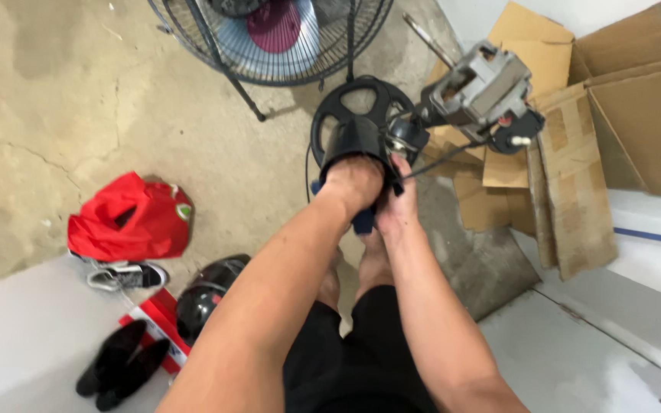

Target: The person wipes a black cylindrical fan motor housing with a blue cloth, then uses a screwdriver to tighten screws on the housing while it is attached to a fan base.

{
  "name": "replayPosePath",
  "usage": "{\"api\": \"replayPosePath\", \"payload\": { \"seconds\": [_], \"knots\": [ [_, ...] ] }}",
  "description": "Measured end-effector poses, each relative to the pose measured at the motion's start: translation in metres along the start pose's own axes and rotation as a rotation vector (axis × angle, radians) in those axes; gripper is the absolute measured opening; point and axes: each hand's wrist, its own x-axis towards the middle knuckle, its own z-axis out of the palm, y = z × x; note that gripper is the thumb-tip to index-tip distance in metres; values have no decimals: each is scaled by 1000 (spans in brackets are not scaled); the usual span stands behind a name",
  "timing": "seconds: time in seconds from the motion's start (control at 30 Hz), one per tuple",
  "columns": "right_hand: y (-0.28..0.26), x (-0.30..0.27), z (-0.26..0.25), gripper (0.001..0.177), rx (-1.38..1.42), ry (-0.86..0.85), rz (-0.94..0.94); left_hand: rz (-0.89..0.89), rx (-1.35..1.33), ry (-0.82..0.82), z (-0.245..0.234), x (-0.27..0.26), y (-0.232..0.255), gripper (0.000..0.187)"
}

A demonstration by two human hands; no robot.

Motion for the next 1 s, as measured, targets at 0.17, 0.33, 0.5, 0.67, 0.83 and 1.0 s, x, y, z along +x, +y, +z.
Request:
{"api": "replayPosePath", "payload": {
  "seconds": [0.17,0.33,0.5,0.67,0.83,1.0],
  "knots": [
    [-4,-3,4,43,-56,-14,117,-72,-86,-101,-23,-13,4,26],
    [-3,-9,10,43,-41,25,183,130,34,-60,-73,-85,26,18],
    [-7,-7,9,36,59,-38,115,242,-454,84,-86,-141,15,19],
    [-12,-15,6,45,68,9,194,-199,-738,252,-75,-178,-5,21],
    [2,-66,28,65,96,238,282,-223,-1220,394,-79,-165,26,25],
    [-8,-116,29,60,-266,152,194,-323,-1347,545,-62,-129,40,24]
  ]
}}
